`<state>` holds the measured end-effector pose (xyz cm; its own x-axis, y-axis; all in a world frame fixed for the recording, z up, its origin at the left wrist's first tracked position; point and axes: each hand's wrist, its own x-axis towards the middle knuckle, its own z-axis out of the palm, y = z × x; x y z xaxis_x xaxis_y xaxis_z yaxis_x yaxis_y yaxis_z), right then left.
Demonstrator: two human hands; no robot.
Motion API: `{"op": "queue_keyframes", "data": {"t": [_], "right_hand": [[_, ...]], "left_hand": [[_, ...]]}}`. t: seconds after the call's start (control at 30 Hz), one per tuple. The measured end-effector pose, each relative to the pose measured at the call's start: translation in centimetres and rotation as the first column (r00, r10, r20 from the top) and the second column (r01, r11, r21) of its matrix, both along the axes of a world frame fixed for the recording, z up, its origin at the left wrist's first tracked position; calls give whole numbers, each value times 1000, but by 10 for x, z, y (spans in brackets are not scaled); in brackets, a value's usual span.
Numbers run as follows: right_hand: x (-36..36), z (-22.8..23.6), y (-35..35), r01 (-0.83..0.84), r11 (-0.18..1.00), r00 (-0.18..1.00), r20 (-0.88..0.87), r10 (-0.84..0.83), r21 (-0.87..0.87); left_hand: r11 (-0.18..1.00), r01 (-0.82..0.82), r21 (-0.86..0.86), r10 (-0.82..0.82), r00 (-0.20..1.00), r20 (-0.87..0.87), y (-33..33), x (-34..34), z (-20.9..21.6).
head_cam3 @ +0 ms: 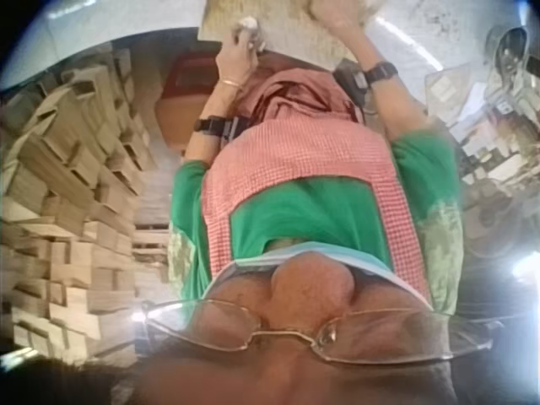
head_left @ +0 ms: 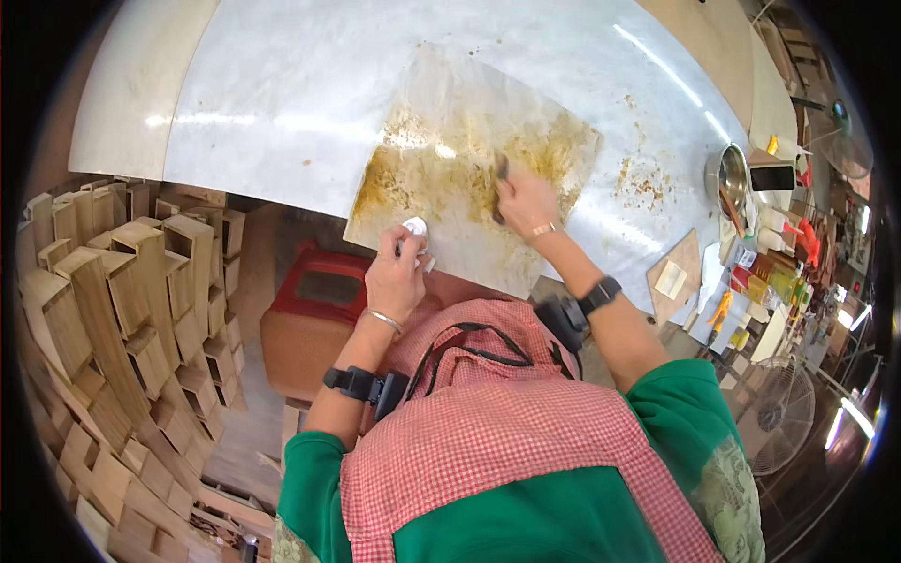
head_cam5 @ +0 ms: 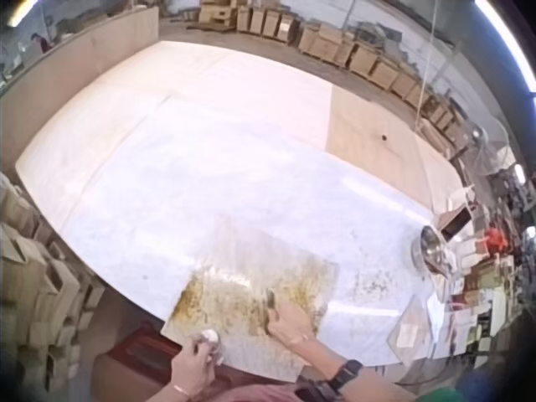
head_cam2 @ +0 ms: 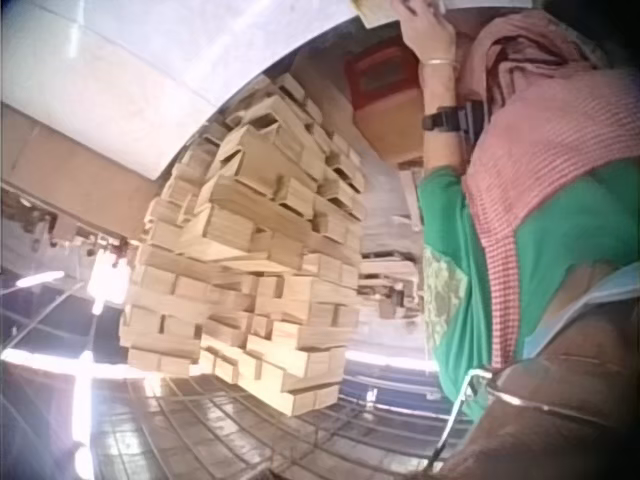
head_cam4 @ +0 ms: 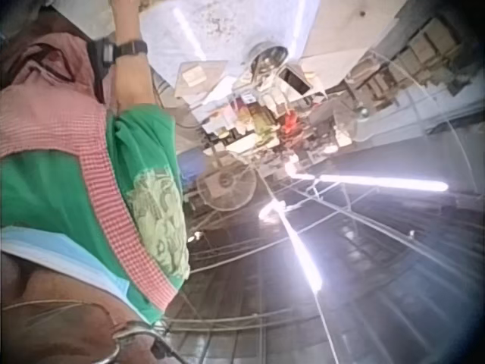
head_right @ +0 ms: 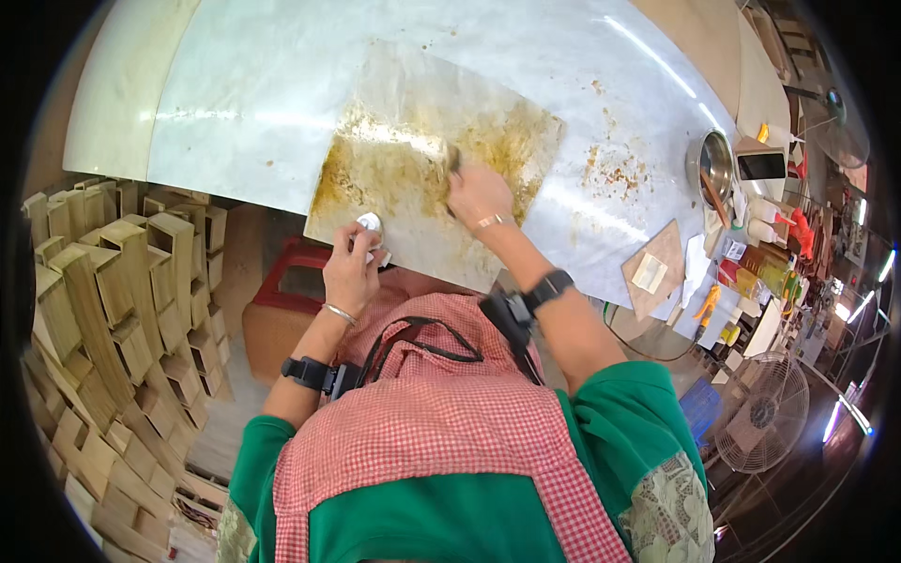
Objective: Cleaning a work table with a cloth and scraping tool in a manufacturing facility.
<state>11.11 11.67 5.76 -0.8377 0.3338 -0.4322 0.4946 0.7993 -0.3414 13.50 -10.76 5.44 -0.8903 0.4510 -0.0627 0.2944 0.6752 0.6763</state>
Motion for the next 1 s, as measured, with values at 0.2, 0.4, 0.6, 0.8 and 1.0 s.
{"op": "queue_keyframes", "data": {"t": [0.2,0.4,0.6,0.8,1.0], "right_hand": [[-22,7,-34,2,999,997,73,0,-36],[-42,5,-44,-78,995,994,70,83,-68],[-65,7,-64,-13,998,1000,3,14,-55],[-78,-15,-60,-91,995,995,48,92,-31],[-101,1,-81,-158,987,987,-12,158,-13]], "left_hand": [[1000,-8,-10,8,1000,11,1,-2,1],[1000,-21,10,20,999,27,-3,-4,0],[1000,-4,22,4,1000,17,0,-2,-2],[1000,-2,15,2,999,45,-8,-3,-3],[999,-11,49,11,1000,2,-2,-3,0]]}}
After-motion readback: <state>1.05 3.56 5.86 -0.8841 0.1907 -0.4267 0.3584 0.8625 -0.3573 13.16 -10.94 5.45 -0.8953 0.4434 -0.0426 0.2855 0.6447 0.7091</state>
